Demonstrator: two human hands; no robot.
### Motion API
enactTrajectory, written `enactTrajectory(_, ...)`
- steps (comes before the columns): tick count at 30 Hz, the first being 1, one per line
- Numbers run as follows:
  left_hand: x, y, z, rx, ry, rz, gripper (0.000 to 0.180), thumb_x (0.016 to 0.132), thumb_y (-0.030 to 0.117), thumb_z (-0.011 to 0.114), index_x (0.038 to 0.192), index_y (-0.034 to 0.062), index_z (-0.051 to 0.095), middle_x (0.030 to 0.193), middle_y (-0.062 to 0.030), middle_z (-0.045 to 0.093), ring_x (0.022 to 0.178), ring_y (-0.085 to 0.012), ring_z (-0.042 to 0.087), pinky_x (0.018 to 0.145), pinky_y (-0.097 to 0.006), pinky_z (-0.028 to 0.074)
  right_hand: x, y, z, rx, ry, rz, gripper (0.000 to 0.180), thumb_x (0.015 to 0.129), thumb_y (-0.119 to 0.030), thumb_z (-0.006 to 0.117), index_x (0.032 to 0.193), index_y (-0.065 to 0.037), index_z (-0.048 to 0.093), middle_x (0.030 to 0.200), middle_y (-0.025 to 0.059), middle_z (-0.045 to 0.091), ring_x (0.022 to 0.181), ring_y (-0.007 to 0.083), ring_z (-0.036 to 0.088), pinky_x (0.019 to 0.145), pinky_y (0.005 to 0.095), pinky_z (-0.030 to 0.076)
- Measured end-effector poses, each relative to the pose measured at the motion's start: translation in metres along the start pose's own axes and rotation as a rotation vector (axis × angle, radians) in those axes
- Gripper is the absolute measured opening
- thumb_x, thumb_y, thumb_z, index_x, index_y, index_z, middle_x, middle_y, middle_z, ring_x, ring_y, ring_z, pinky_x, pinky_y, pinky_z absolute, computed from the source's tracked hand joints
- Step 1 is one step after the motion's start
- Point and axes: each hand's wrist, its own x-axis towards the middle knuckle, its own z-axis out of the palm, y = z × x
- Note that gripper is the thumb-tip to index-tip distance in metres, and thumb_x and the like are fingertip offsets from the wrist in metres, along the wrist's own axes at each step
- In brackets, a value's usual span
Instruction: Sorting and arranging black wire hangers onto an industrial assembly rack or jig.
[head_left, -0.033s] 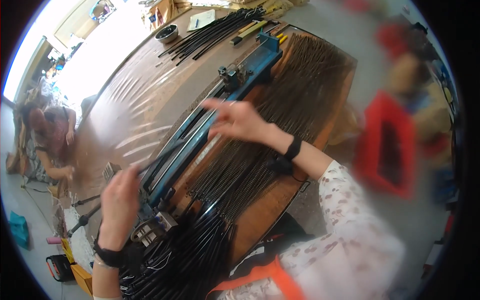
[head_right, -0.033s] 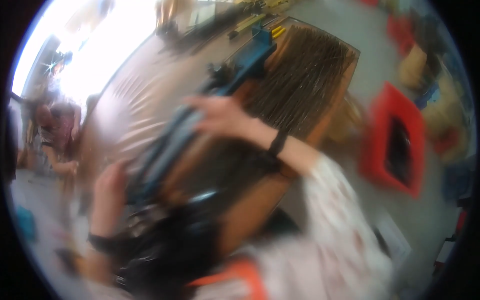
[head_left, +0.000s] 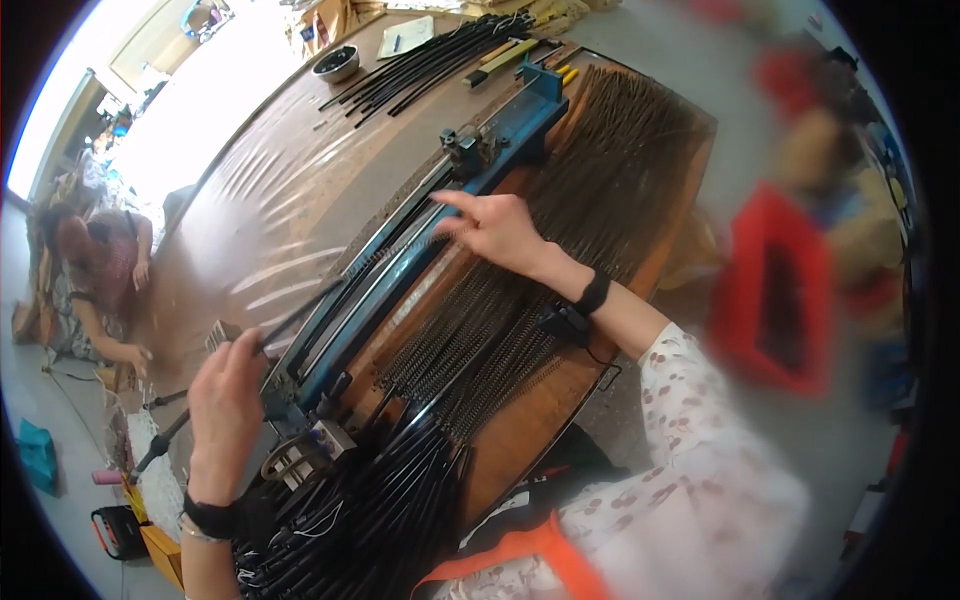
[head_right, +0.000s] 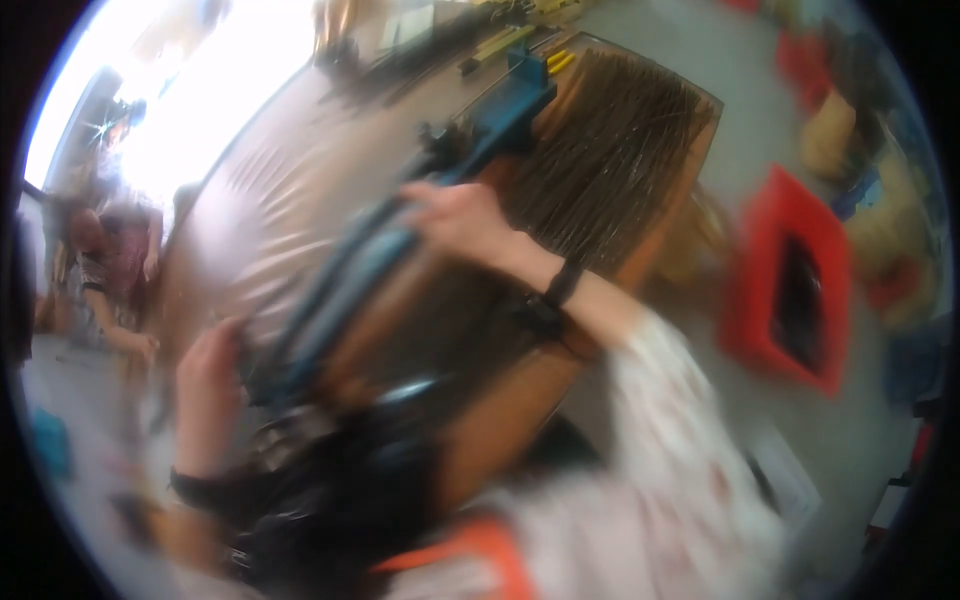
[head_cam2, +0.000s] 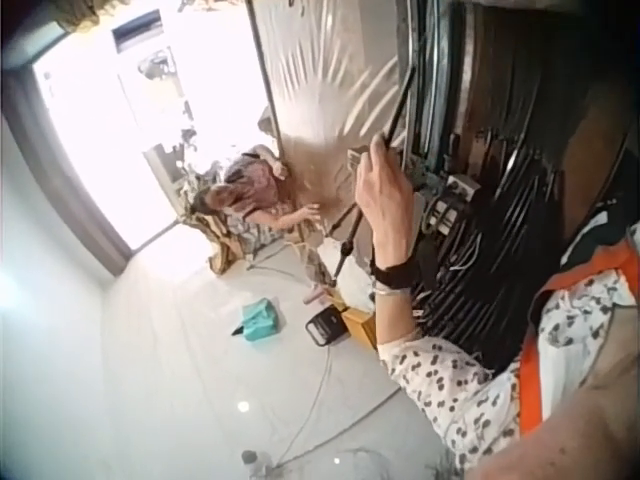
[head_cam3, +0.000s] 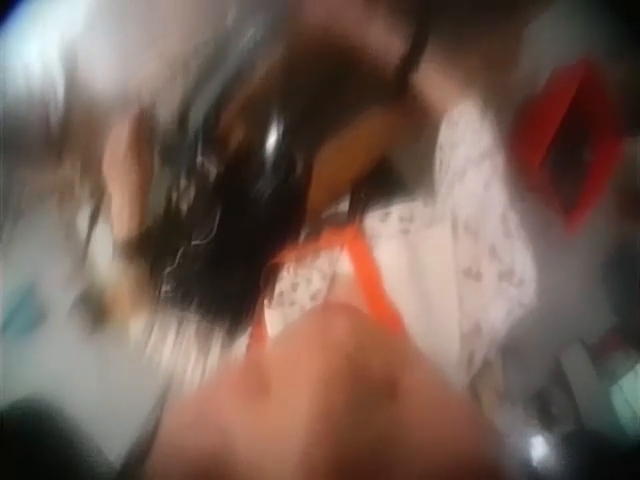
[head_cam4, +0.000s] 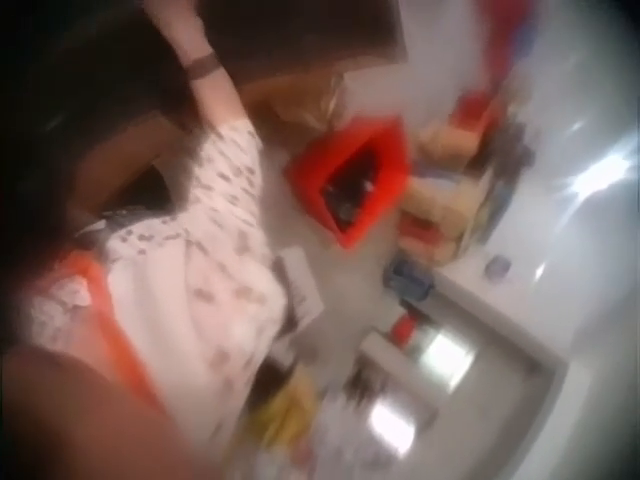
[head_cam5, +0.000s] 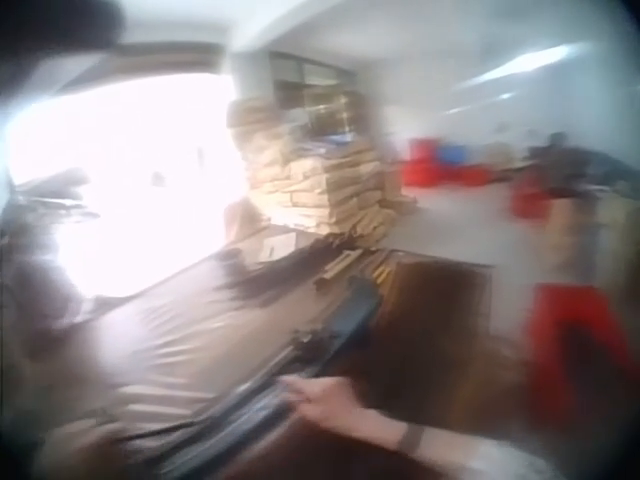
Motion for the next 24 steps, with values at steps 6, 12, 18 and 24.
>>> enactTrajectory(6,-0.008,0.010,-0.018,-0.026,-0.070,0.021,0.038,0.086,0.003,0.066,0.123,0.0121,0.065,0.075,-0.0108,0.054,0.074,-0.0306,0.059,0.065,-0.042,0.048,0.014,-0.084,0.020,0.087,0.109,-0.462,0.046,0.095,-0.030,0.063,0.135,-0.007,0.056,0.075,0.0064,0.063,0.065,0.0180,0.063,0.056,0.0301,0.053)
enactTrajectory(12,-0.021,0.003,-0.036,0.042,-0.048,0.059,0.034,0.085,0.002,0.066,0.119,0.0104,0.068,0.075,-0.0109,0.054,0.074,-0.0288,0.058,0.066,-0.042,0.047,0.013,-0.114,0.057,0.300,-0.011,-0.455,0.047,0.086,-0.015,0.074,0.132,-0.010,0.062,0.068,0.0036,0.056,0.059,0.0180,0.057,0.053,0.0332,0.047)
enactTrajectory(18,-0.057,-0.010,-0.052,0.014,0.051,-0.028,0.036,0.086,-0.002,0.066,0.120,0.0088,0.067,0.075,-0.0129,0.052,0.069,-0.0318,0.055,0.062,-0.042,0.044,0.016,-0.141,0.069,0.379,0.070,-0.446,0.043,0.093,-0.028,0.069,0.132,-0.011,0.062,0.070,0.0063,0.063,0.052,0.0129,0.056,0.045,0.0298,0.045)
enactTrajectory(24,-0.127,-0.058,-0.074,-0.064,0.218,-0.444,0.023,0.093,0.000,0.061,0.115,0.0049,0.061,0.090,-0.0178,0.062,0.077,-0.0356,0.061,0.069,-0.040,0.048,0.016,-0.072,0.069,0.049,-0.014,-0.390,0.024,0.101,-0.021,0.059,0.119,-0.008,0.066,0.088,0.0110,0.068,0.077,0.0169,0.064,0.064,0.0336,0.052)
